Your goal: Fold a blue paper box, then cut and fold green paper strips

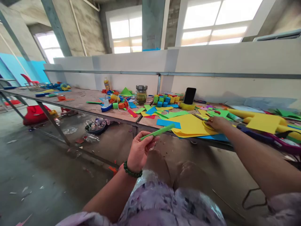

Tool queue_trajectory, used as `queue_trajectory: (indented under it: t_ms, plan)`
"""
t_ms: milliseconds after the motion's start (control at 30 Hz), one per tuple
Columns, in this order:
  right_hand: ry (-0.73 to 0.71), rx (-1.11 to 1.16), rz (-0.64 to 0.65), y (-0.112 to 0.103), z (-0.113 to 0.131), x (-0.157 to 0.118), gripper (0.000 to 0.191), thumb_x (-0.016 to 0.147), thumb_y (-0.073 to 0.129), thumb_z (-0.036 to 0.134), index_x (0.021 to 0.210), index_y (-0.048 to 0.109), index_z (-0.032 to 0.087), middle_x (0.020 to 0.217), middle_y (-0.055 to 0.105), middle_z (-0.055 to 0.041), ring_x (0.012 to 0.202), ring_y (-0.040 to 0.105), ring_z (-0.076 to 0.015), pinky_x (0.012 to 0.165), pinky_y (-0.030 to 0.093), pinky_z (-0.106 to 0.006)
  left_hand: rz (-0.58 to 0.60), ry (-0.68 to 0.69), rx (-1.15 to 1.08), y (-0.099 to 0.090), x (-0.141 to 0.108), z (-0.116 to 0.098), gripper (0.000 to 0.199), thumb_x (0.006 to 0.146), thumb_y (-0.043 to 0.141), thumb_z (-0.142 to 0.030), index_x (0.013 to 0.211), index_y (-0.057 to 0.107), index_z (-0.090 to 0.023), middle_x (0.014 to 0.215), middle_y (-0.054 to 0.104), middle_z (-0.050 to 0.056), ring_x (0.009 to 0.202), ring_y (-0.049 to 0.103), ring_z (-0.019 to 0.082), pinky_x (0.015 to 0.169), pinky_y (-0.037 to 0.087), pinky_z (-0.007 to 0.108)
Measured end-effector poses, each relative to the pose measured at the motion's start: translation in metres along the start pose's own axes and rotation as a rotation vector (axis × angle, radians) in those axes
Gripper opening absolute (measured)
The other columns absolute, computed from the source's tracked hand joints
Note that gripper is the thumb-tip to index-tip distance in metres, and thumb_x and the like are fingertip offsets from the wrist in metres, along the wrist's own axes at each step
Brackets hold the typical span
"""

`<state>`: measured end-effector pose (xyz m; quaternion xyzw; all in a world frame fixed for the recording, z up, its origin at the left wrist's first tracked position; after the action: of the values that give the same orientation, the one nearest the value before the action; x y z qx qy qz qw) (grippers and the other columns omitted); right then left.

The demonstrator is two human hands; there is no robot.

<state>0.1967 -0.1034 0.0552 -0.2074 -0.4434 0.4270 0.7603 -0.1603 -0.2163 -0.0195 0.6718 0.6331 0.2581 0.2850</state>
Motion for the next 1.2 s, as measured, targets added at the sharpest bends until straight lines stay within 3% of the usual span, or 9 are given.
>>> queue_trajectory:
  t_ms: [100, 233, 300, 400, 467, 667, 800, 1000, 1200]
  plan:
    - [0.003, 0.163, 0.192, 0.012, 0.032, -0.026, 0.037, 0.092, 0.052, 0.040, 0.075, 0.066, 0.010, 0.078, 0.067, -0.0120, 0.075, 0.065, -0.0178, 0.066, 0.049, -0.030, 0.005, -0.025, -0.030, 0.000, -0.002, 0.006, 0.025, 0.064, 0.077, -0.013, 0.075, 0.055, -0.016, 0.076, 0.073, 0.003, 0.076, 0.073, 0.015, 0.054, 0.051, 0.011]
    - [-0.072, 0.421, 0.397, 0.029, 0.089, -0.099, 0.059, 0.094, 0.029, 0.057, 0.086, 0.069, 0.015, 0.078, 0.070, -0.0101, 0.069, 0.066, -0.0161, 0.063, 0.049, -0.028, 0.021, -0.110, -0.047, 0.008, -0.013, 0.024, 0.026, 0.066, 0.078, -0.015, 0.075, 0.053, -0.016, 0.076, 0.072, 0.002, 0.076, 0.072, 0.014, 0.055, 0.049, 0.011]
    - [-0.084, 0.509, 0.386, 0.030, 0.110, -0.137, 0.046, 0.083, 0.053, 0.061, 0.079, 0.067, 0.018, 0.068, 0.067, -0.0037, 0.062, 0.062, -0.0139, 0.060, 0.048, -0.025, 0.068, -0.162, -0.012, 0.013, -0.021, 0.035, 0.029, 0.065, 0.080, -0.019, 0.074, 0.052, -0.016, 0.078, 0.073, 0.002, 0.074, 0.072, 0.014, 0.055, 0.049, 0.012]
    - [-0.024, 0.714, 0.195, 0.015, 0.118, -0.168, 0.038, 0.076, 0.067, 0.051, 0.060, 0.062, 0.017, 0.054, 0.058, 0.0009, 0.050, 0.050, -0.0097, 0.049, 0.040, -0.022, 0.213, -0.232, 0.123, 0.020, -0.029, 0.048, 0.032, 0.065, 0.082, -0.028, 0.075, 0.054, -0.016, 0.081, 0.073, 0.003, 0.070, 0.071, 0.014, 0.057, 0.048, 0.015]
    - [0.012, 0.754, 0.153, 0.005, 0.112, -0.172, 0.040, 0.078, 0.065, 0.050, 0.055, 0.058, 0.017, 0.050, 0.053, 0.0024, 0.046, 0.044, -0.0081, 0.045, 0.035, -0.022, 0.322, -0.274, 0.269, 0.023, -0.033, 0.055, 0.032, 0.067, 0.081, -0.036, 0.079, 0.060, -0.015, 0.077, 0.073, 0.004, 0.066, 0.070, 0.014, 0.056, 0.047, 0.016]
    - [0.008, 0.666, 0.333, -0.004, 0.097, -0.174, 0.049, 0.077, 0.063, 0.055, 0.049, 0.052, 0.017, 0.044, 0.046, 0.0042, 0.041, 0.036, -0.0063, 0.040, 0.027, -0.022, 0.584, -0.395, 0.450, 0.033, -0.045, 0.078, 0.040, 0.074, 0.071, -0.049, 0.085, 0.069, -0.011, 0.074, 0.073, 0.008, 0.068, 0.069, 0.016, 0.062, 0.050, 0.022]
    - [0.039, 0.697, 0.292, -0.003, 0.095, -0.183, 0.049, 0.078, 0.062, 0.055, 0.049, 0.053, 0.017, 0.046, 0.049, 0.0029, 0.044, 0.042, -0.0077, 0.043, 0.033, -0.022, 0.574, -0.372, 0.471, 0.038, -0.048, 0.081, 0.040, 0.072, 0.073, -0.050, 0.079, 0.067, -0.011, 0.073, 0.074, 0.009, 0.055, 0.064, 0.014, 0.055, 0.048, 0.022]
    - [0.131, 0.802, 0.041, -0.020, 0.080, -0.177, 0.041, 0.074, 0.069, 0.050, 0.054, 0.056, 0.017, 0.047, 0.051, 0.0036, 0.044, 0.044, -0.0073, 0.043, 0.034, -0.021, 0.605, -0.496, 0.524, 0.040, -0.054, 0.082, 0.044, 0.069, 0.074, -0.052, 0.084, 0.068, -0.011, 0.071, 0.073, 0.008, 0.059, 0.069, 0.017, 0.054, 0.051, 0.023]
    - [0.156, 0.846, 0.327, -0.013, 0.094, -0.194, 0.035, 0.064, 0.077, 0.048, 0.066, 0.064, 0.016, 0.055, 0.057, 0.0024, 0.048, 0.049, -0.0090, 0.044, 0.039, -0.022, 0.597, -0.456, 0.476, 0.040, -0.058, 0.083, 0.039, 0.073, 0.072, -0.047, 0.085, 0.068, -0.010, 0.075, 0.074, 0.011, 0.062, 0.070, 0.019, 0.057, 0.051, 0.023]
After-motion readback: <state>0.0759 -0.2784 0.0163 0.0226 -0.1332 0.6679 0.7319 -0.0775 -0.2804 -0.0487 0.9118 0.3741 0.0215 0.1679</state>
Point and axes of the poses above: each hand's wrist, its own x-axis towards the middle knuckle, its own y-axis out of the palm, z = x × y, the point moved 4 cm from there along x, towards the middle knuckle
